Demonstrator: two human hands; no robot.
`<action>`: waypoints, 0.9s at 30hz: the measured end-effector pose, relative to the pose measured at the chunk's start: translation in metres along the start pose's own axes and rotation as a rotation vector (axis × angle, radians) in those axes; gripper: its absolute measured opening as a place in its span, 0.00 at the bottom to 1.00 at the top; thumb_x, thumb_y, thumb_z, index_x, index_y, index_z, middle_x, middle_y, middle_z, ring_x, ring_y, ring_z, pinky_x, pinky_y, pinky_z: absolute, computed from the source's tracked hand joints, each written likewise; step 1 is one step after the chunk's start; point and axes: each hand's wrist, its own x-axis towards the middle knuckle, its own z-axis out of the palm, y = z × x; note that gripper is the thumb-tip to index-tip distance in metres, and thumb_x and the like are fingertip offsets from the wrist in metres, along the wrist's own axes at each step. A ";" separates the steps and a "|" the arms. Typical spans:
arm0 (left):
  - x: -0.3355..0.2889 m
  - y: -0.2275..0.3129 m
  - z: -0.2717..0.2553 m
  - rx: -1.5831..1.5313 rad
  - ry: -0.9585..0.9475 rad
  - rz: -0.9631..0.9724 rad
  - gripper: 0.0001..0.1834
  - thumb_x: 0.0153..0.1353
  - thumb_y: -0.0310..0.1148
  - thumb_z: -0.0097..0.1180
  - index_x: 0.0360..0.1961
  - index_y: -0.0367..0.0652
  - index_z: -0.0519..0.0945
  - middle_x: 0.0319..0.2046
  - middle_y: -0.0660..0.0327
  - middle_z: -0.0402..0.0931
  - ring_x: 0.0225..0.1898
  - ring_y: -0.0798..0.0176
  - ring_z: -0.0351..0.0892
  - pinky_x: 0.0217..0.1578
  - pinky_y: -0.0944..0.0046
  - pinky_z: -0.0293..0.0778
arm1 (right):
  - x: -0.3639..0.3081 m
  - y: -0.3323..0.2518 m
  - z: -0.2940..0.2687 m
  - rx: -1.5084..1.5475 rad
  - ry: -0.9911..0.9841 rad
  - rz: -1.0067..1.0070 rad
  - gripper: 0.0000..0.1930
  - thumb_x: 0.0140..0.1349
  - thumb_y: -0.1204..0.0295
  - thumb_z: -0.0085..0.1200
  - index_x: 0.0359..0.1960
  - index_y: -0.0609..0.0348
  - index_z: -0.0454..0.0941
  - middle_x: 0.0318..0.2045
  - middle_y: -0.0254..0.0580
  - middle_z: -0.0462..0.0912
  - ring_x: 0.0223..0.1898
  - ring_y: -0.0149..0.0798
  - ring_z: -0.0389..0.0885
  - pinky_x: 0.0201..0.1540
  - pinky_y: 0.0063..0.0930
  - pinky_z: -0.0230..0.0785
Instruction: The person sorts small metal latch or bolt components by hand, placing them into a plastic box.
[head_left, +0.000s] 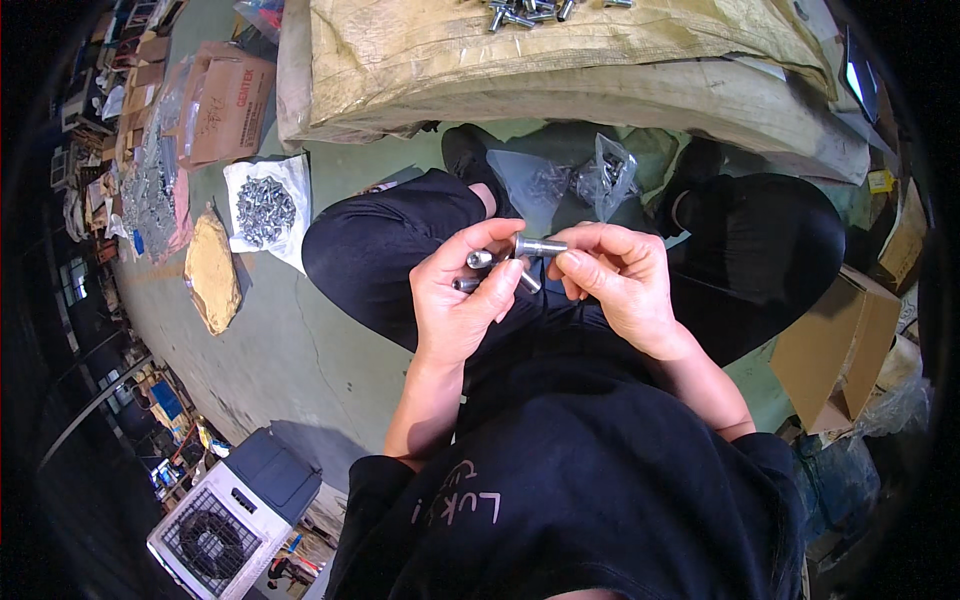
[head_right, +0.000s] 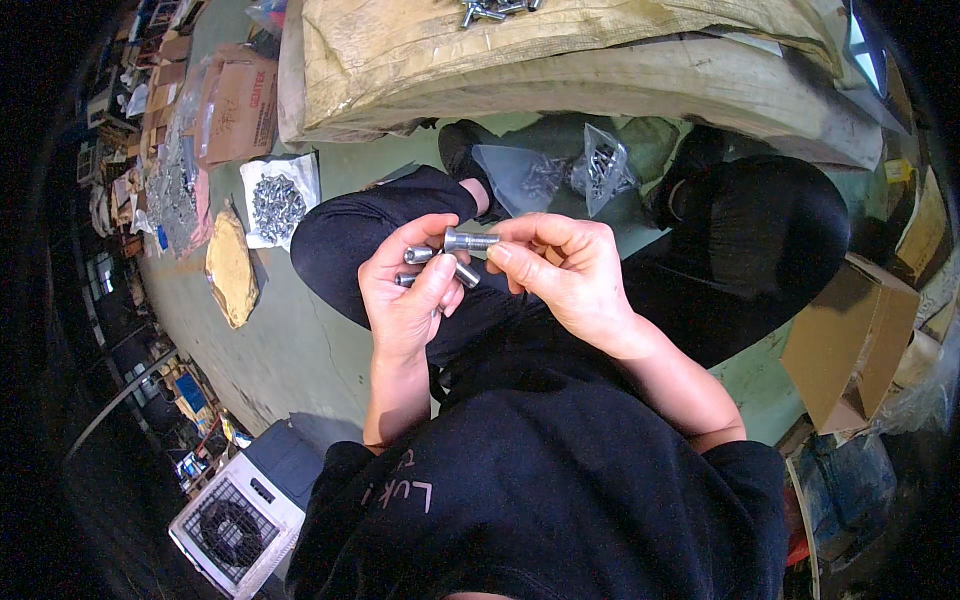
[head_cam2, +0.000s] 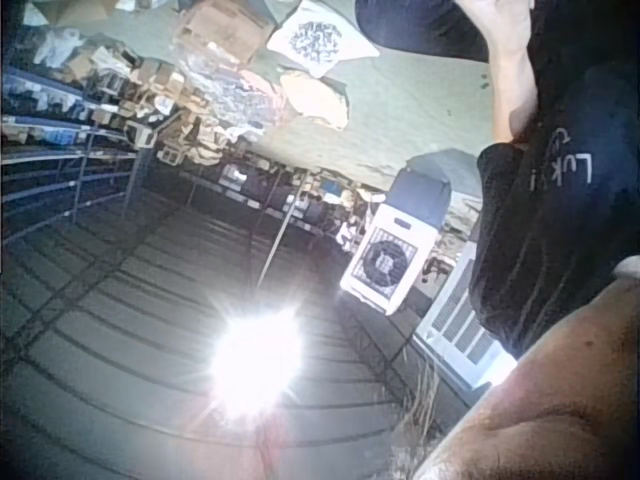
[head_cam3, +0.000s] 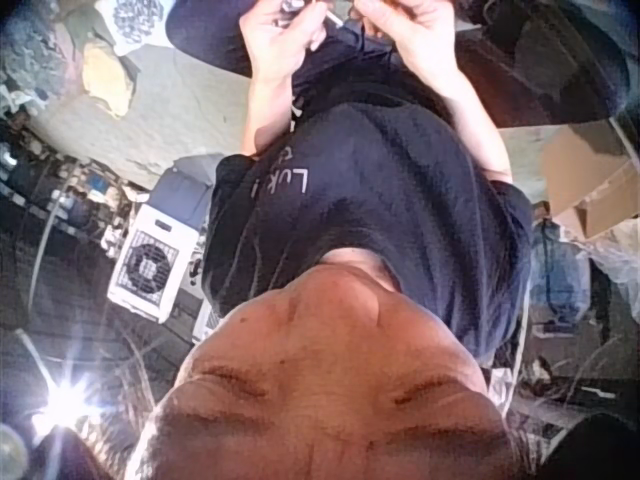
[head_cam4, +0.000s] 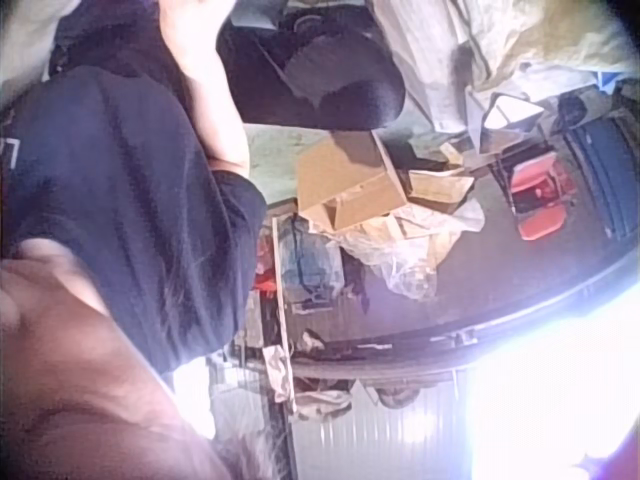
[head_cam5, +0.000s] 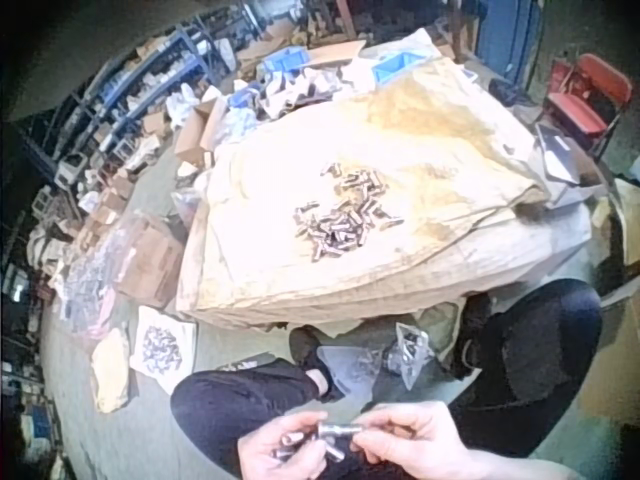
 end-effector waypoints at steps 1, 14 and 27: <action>0.000 0.000 0.000 -0.015 0.004 -0.005 0.16 0.52 0.18 0.53 0.44 0.33 0.73 0.26 0.63 0.73 0.16 0.80 0.63 0.14 0.81 0.58 | 0.000 0.000 0.000 -0.006 0.005 0.005 0.09 0.56 0.74 0.53 0.36 0.68 0.75 0.25 0.38 0.78 0.22 0.23 0.71 0.24 0.14 0.65; 0.000 0.002 0.001 -0.063 0.005 -0.011 0.16 0.52 0.17 0.52 0.44 0.32 0.72 0.27 0.60 0.74 0.16 0.79 0.64 0.14 0.80 0.60 | 0.001 0.002 0.003 0.028 0.028 -0.022 0.10 0.52 0.80 0.54 0.38 0.65 0.75 0.26 0.34 0.77 0.25 0.22 0.72 0.27 0.13 0.66; 0.001 -0.001 -0.002 -0.209 -0.061 -0.030 0.16 0.54 0.20 0.50 0.45 0.31 0.70 0.27 0.56 0.74 0.16 0.76 0.66 0.13 0.77 0.62 | 0.001 0.004 0.005 -0.205 0.010 -0.298 0.10 0.49 0.83 0.55 0.36 0.68 0.75 0.29 0.42 0.77 0.28 0.28 0.74 0.30 0.17 0.68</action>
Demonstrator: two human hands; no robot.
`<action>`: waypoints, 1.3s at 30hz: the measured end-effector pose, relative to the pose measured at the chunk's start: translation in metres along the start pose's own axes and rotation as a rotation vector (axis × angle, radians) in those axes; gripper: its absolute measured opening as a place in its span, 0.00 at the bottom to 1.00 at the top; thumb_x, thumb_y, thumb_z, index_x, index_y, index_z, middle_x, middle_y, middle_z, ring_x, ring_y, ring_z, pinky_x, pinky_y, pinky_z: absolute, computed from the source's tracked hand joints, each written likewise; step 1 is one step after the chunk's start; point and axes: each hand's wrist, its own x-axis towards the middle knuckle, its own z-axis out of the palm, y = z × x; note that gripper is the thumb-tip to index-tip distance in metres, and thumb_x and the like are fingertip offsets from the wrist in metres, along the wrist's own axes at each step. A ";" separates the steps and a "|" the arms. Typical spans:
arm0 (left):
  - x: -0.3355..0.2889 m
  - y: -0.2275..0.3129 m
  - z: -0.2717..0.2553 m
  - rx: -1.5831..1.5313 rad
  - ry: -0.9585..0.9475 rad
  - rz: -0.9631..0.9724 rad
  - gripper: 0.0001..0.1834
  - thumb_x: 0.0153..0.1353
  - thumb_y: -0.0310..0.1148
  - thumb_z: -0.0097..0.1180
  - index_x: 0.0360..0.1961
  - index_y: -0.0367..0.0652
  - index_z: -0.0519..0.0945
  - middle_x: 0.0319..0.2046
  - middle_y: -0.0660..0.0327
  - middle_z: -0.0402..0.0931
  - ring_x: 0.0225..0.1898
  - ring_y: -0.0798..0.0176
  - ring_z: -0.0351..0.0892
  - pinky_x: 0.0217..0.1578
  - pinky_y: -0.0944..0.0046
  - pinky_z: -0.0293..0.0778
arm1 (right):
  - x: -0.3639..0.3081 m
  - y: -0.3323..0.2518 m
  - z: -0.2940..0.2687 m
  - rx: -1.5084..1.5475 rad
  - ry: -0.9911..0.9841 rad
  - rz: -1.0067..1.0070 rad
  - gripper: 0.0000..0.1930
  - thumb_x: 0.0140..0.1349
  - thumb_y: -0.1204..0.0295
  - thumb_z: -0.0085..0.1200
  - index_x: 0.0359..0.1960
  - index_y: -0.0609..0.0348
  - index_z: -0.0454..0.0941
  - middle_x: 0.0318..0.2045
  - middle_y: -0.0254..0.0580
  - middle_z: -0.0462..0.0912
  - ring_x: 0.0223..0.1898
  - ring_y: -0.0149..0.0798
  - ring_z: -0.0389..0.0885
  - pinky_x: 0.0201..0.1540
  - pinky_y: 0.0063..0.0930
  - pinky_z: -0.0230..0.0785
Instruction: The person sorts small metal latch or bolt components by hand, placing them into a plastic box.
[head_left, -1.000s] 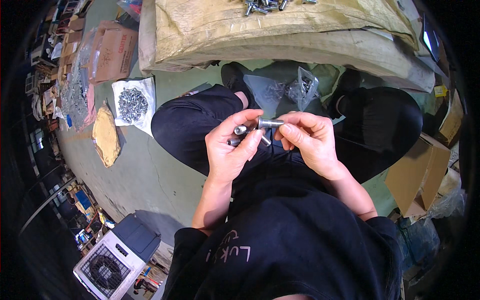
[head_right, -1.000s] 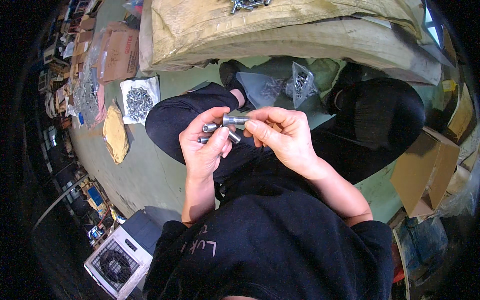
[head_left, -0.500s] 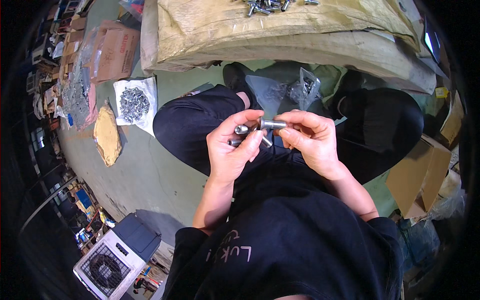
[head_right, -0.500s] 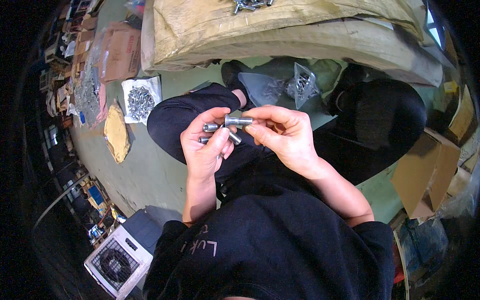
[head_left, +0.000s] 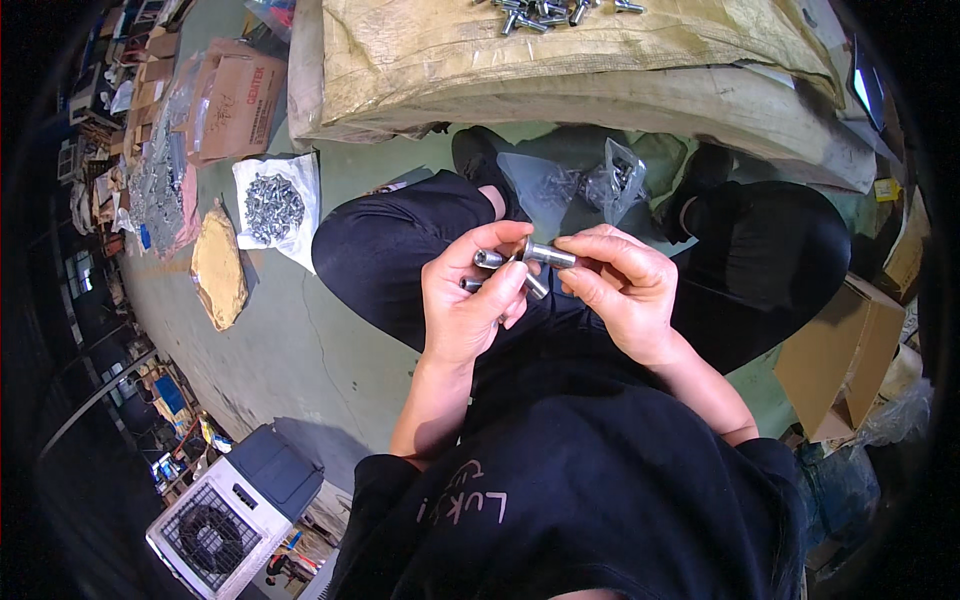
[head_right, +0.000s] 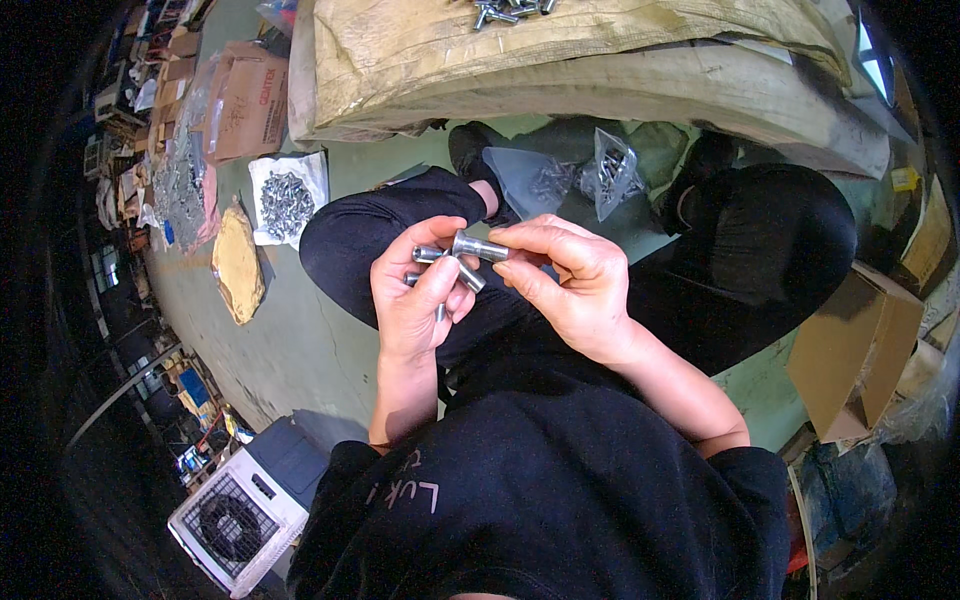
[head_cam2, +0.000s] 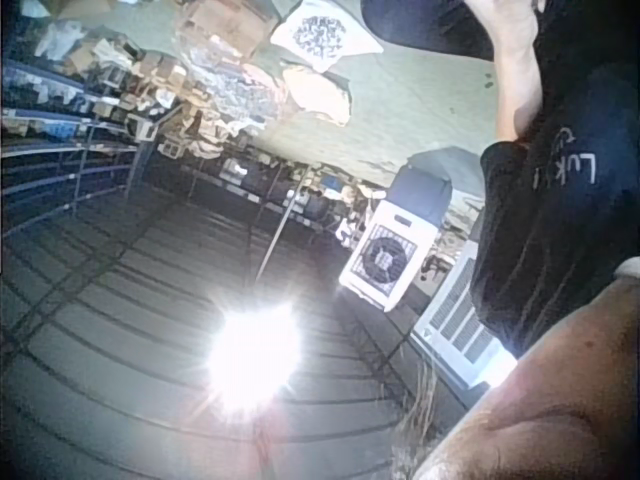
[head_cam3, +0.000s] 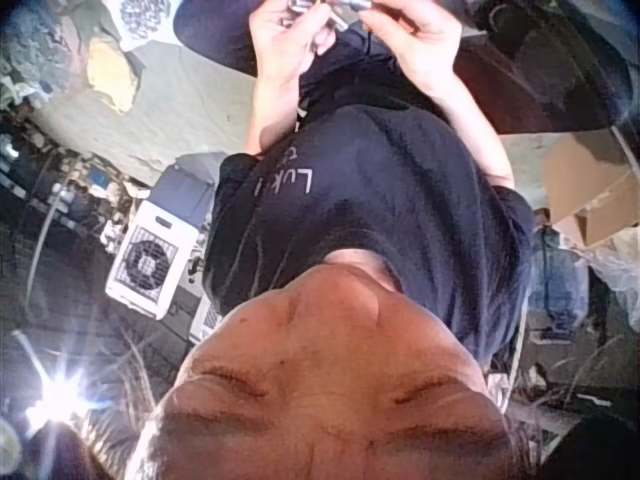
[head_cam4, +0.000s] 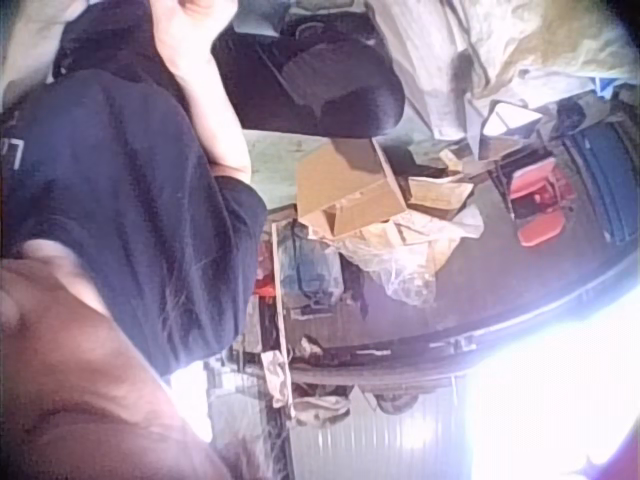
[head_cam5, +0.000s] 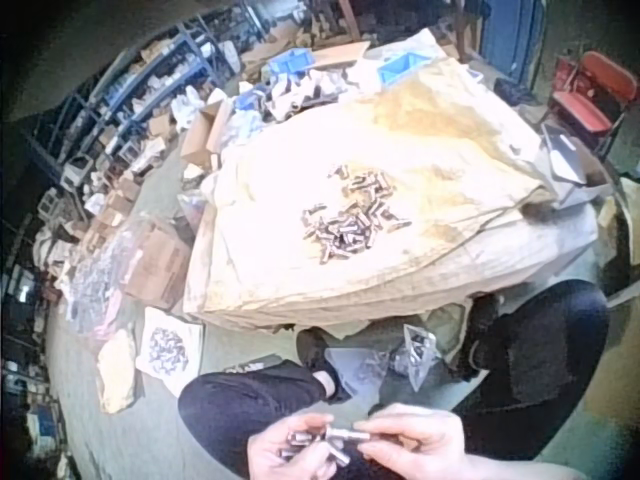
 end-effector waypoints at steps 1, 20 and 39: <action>0.000 0.000 0.000 -0.034 0.007 -0.012 0.16 0.54 0.18 0.49 0.45 0.31 0.70 0.27 0.58 0.73 0.16 0.77 0.65 0.13 0.78 0.61 | 0.001 -0.001 0.000 -0.076 -0.012 -0.057 0.11 0.49 0.83 0.54 0.36 0.69 0.75 0.28 0.41 0.75 0.26 0.27 0.73 0.28 0.16 0.66; -0.001 -0.005 0.002 -0.015 0.011 0.012 0.15 0.54 0.20 0.51 0.44 0.31 0.70 0.30 0.57 0.74 0.17 0.76 0.65 0.15 0.77 0.63 | -0.002 0.013 0.002 0.324 0.081 0.073 0.10 0.51 0.82 0.54 0.37 0.67 0.75 0.31 0.38 0.74 0.26 0.24 0.71 0.28 0.14 0.65; -0.001 -0.013 -0.009 -0.108 0.008 0.157 0.15 0.53 0.25 0.54 0.43 0.37 0.72 0.38 0.50 0.73 0.18 0.72 0.69 0.14 0.74 0.65 | 0.001 0.015 -0.005 0.653 0.066 0.467 0.07 0.55 0.71 0.47 0.29 0.63 0.68 0.23 0.40 0.69 0.22 0.31 0.69 0.22 0.22 0.63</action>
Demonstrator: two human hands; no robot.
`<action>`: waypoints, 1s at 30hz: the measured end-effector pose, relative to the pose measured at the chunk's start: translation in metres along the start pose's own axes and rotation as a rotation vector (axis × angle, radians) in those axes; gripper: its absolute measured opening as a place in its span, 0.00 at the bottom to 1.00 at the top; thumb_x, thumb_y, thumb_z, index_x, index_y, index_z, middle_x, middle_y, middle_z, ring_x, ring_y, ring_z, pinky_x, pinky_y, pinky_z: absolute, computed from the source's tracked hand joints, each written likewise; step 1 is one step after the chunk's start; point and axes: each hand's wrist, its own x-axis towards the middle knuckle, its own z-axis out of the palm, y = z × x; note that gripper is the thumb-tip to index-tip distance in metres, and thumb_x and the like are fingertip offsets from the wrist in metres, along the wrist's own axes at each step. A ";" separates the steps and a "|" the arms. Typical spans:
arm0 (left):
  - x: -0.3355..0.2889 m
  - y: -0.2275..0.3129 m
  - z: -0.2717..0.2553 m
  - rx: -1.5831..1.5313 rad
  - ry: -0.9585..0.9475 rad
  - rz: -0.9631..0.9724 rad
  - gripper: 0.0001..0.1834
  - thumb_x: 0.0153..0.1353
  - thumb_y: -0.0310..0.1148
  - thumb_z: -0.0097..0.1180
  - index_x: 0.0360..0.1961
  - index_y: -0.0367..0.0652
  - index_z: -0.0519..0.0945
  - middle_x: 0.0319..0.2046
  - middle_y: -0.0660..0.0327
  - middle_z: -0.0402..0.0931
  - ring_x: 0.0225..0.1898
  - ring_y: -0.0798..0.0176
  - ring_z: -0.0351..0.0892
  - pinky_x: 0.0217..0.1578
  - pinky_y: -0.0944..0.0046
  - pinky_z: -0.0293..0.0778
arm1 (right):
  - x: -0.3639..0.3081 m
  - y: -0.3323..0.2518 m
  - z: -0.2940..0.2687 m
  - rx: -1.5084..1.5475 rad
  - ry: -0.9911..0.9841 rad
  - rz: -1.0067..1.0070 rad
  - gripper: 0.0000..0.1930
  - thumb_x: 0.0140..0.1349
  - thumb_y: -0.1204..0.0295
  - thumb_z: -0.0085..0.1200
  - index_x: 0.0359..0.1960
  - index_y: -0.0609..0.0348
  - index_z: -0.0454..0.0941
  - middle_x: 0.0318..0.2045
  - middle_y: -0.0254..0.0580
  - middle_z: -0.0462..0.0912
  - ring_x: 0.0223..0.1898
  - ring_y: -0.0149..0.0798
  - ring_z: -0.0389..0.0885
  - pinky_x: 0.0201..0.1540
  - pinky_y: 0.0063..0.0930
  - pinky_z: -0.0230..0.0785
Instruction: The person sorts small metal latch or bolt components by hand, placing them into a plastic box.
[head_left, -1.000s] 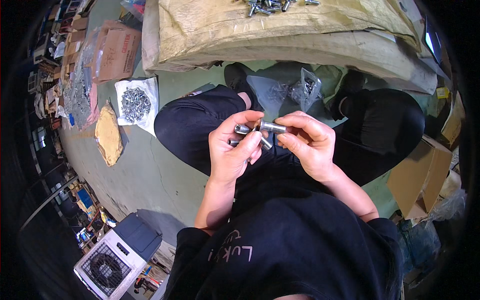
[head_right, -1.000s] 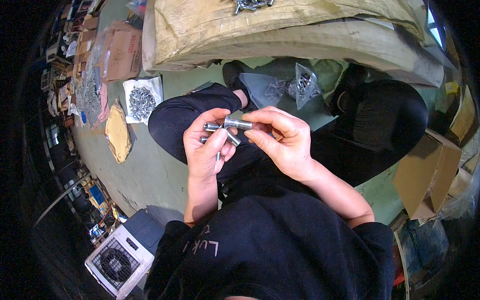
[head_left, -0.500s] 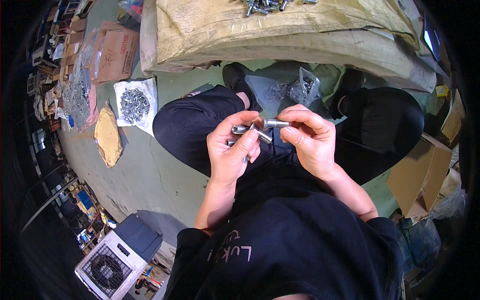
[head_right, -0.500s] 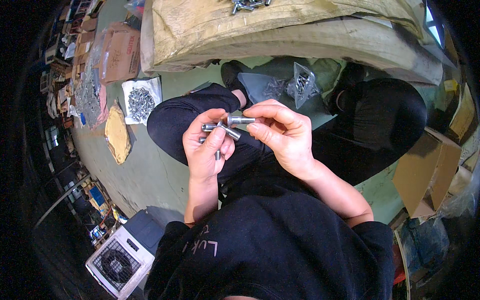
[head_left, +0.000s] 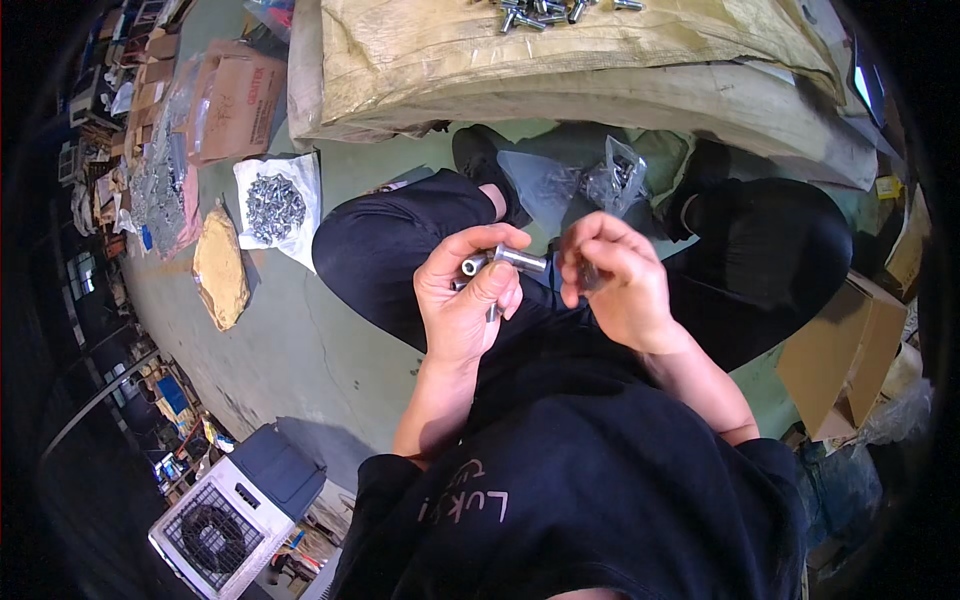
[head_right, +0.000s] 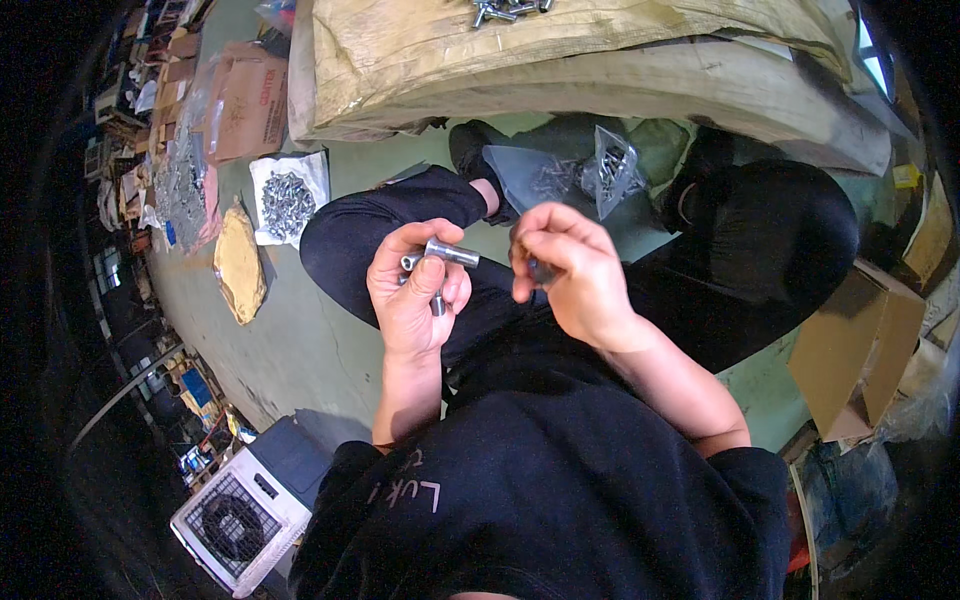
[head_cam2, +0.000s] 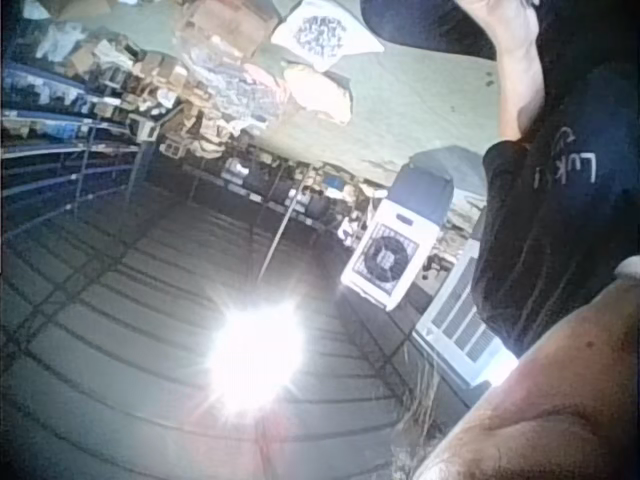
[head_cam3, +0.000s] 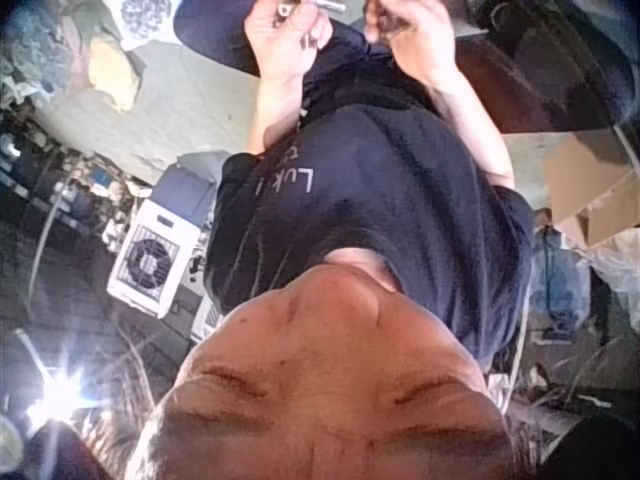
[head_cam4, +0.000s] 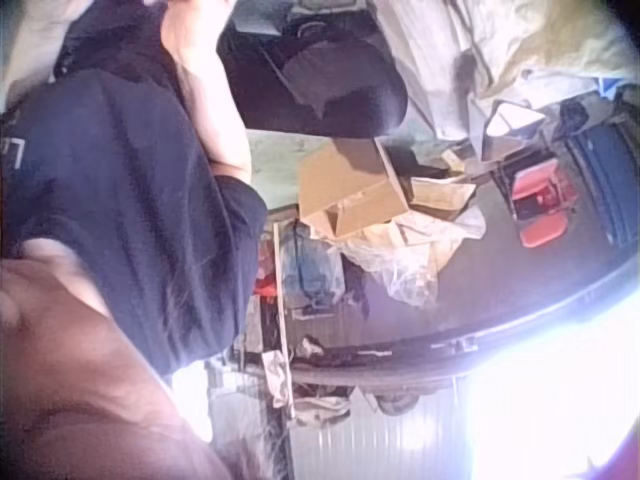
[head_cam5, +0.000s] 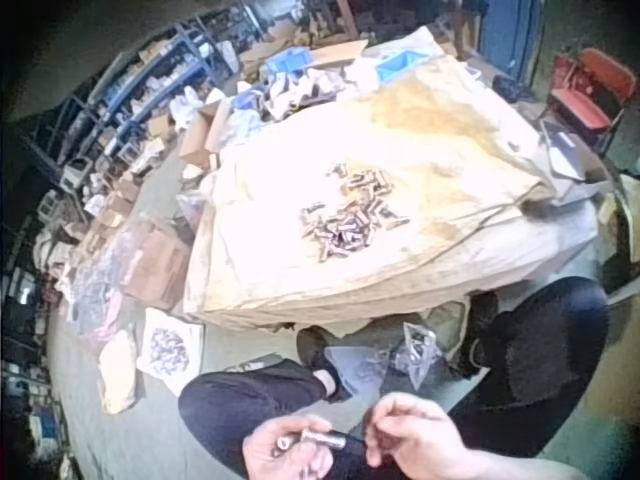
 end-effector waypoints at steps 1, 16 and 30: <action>0.000 -0.001 0.000 0.001 -0.020 0.018 0.15 0.53 0.25 0.55 0.44 0.38 0.72 0.39 0.50 0.73 0.19 0.71 0.69 0.14 0.74 0.65 | -0.001 0.005 0.005 0.021 0.023 0.051 0.08 0.57 0.69 0.46 0.28 0.62 0.67 0.21 0.40 0.69 0.17 0.29 0.65 0.15 0.21 0.56; -0.002 0.001 -0.002 0.042 0.051 -0.032 0.17 0.52 0.24 0.56 0.44 0.32 0.73 0.30 0.56 0.75 0.19 0.74 0.67 0.15 0.77 0.64 | -0.007 0.001 0.021 -0.281 -0.002 -0.036 0.09 0.57 0.70 0.52 0.33 0.65 0.74 0.21 0.35 0.74 0.15 0.18 0.61 0.16 0.12 0.51; -0.001 0.002 -0.006 0.068 0.009 -0.117 0.17 0.54 0.30 0.55 0.43 0.30 0.71 0.24 0.59 0.71 0.17 0.74 0.65 0.11 0.77 0.60 | -0.008 -0.002 0.027 -0.542 0.053 -0.172 0.07 0.51 0.76 0.58 0.31 0.64 0.76 0.23 0.26 0.73 0.24 0.18 0.64 0.26 0.12 0.57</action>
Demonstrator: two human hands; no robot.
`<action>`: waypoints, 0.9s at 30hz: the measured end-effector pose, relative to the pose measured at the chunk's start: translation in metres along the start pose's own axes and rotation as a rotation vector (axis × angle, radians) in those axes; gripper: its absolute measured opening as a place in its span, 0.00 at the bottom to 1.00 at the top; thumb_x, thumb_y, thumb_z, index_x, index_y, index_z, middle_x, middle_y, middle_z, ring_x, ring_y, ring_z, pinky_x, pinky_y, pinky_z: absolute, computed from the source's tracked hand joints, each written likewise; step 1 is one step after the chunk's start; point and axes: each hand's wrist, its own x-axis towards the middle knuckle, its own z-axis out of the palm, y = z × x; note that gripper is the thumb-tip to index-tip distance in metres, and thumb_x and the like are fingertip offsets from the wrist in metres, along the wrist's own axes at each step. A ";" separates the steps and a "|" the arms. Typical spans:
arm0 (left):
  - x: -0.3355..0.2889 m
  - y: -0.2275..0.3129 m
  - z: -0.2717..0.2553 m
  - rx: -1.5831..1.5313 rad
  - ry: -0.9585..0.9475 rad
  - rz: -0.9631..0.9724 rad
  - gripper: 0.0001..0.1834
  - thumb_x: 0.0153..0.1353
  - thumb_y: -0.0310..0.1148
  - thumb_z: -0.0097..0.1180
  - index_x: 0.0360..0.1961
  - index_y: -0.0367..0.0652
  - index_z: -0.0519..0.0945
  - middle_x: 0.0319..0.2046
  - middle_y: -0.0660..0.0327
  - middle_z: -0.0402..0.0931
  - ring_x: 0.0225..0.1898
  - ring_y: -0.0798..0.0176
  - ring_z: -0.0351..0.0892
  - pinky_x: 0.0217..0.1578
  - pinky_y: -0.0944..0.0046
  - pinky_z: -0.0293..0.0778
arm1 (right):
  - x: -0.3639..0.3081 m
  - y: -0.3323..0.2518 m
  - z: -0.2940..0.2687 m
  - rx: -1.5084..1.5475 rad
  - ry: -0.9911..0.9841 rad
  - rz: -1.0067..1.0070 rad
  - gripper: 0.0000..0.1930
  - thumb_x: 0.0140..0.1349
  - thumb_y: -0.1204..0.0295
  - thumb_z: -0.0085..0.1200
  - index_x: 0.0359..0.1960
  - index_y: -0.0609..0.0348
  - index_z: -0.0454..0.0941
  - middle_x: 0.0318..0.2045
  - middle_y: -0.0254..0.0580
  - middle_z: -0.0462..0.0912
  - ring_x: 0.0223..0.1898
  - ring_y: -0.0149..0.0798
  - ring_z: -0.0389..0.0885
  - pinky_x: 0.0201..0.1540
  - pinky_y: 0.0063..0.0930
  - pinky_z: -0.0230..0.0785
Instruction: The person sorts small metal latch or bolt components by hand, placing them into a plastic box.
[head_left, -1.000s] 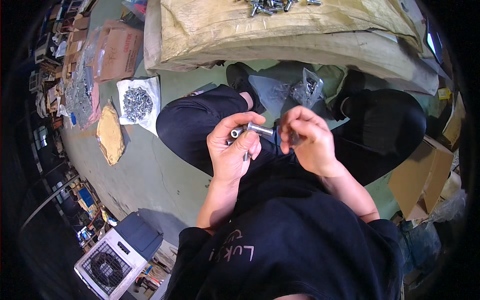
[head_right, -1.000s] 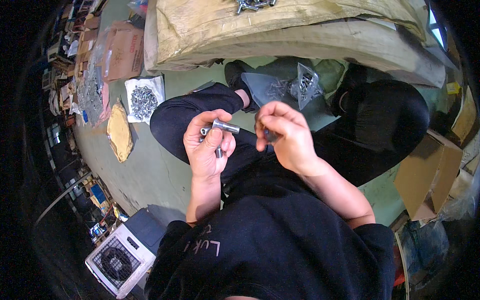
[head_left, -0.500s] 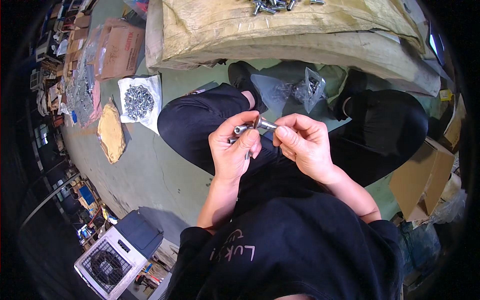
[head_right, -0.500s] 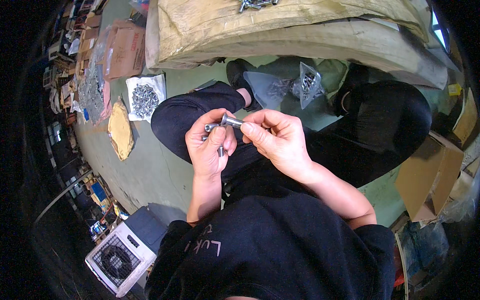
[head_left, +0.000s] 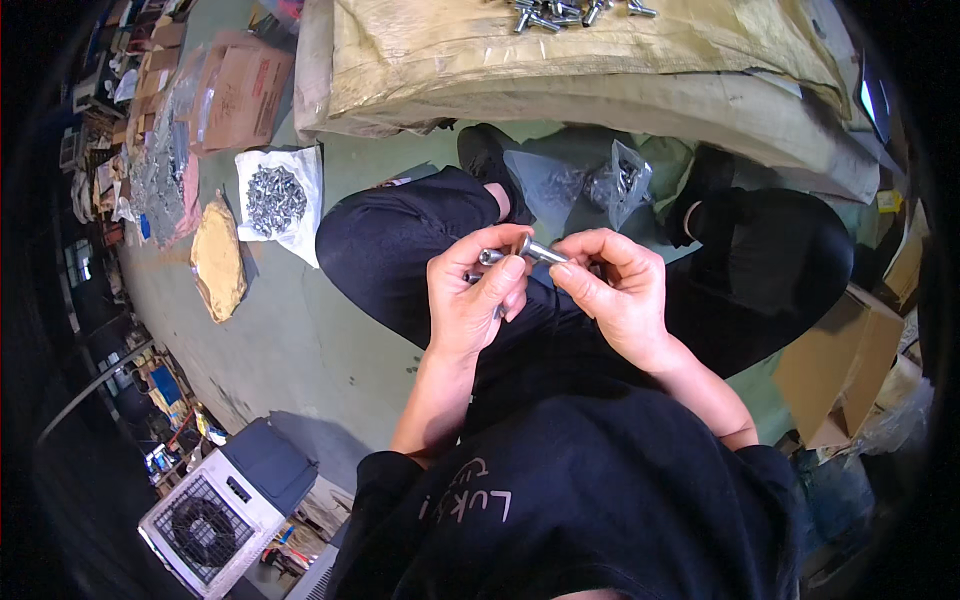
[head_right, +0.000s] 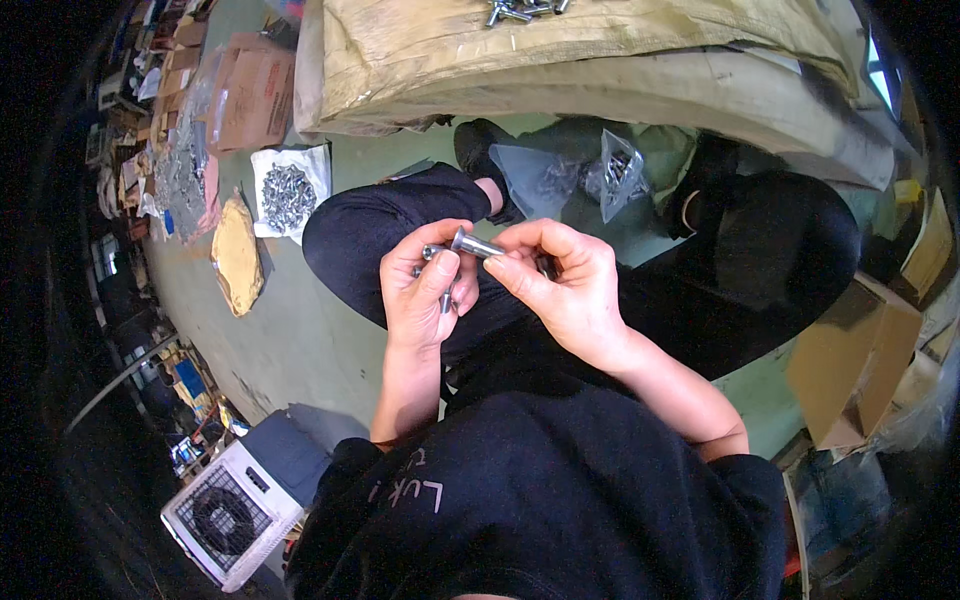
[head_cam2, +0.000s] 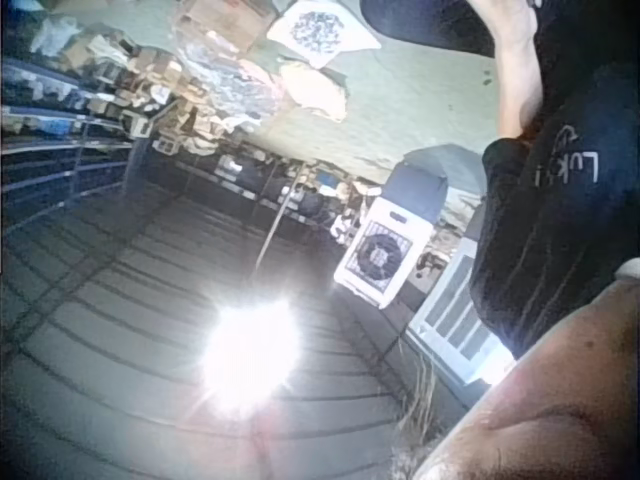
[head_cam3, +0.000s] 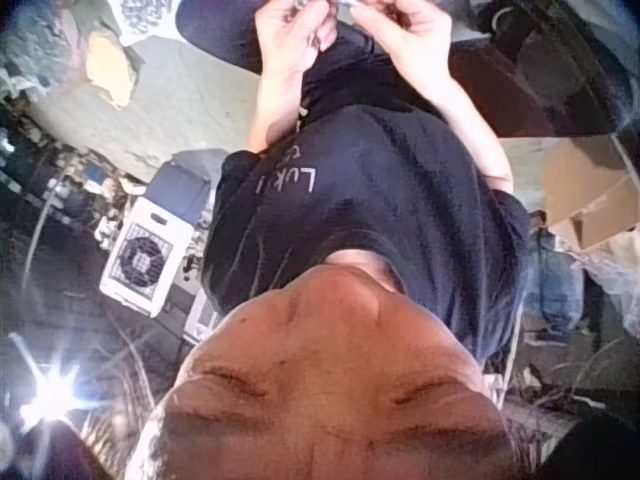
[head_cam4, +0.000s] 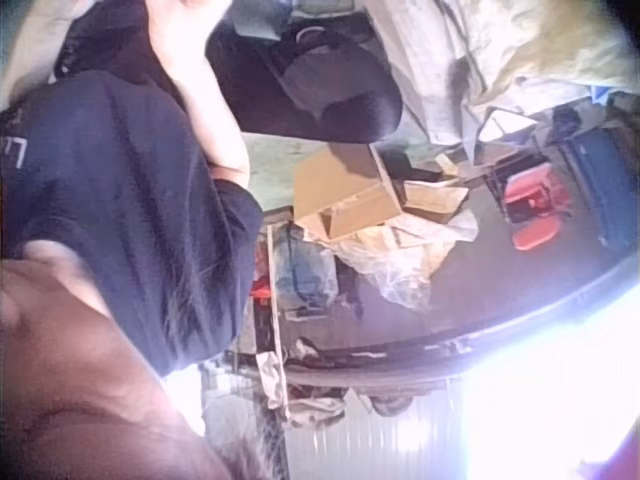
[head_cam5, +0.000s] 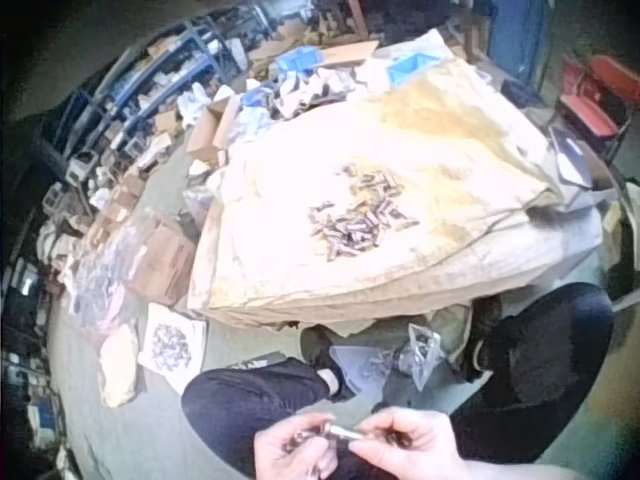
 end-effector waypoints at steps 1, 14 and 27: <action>-0.002 0.002 -0.003 -0.011 -0.008 -0.012 0.16 0.54 0.30 0.54 0.42 0.30 0.71 0.24 0.59 0.71 0.16 0.74 0.64 0.10 0.77 0.60 | 0.000 0.001 0.002 -0.021 -0.009 -0.008 0.07 0.51 0.77 0.57 0.32 0.64 0.76 0.24 0.27 0.73 0.24 0.18 0.65 0.26 0.12 0.58; -0.062 0.051 -0.246 -0.364 0.937 0.250 0.08 0.53 0.33 0.55 0.28 0.42 0.71 0.20 0.68 0.67 0.14 0.74 0.58 0.11 0.75 0.51 | 0.022 0.025 0.015 0.099 0.110 0.151 0.07 0.61 0.72 0.45 0.38 0.61 0.72 0.21 0.33 0.69 0.14 0.19 0.56 0.15 0.12 0.47; -0.003 -0.106 -0.379 -0.632 1.032 -0.045 0.08 0.50 0.29 0.56 0.21 0.41 0.69 0.15 0.64 0.65 0.12 0.70 0.59 0.12 0.70 0.52 | 0.035 0.036 0.042 -0.099 0.161 0.254 0.07 0.60 0.72 0.46 0.37 0.60 0.72 0.19 0.32 0.69 0.13 0.20 0.55 0.13 0.13 0.45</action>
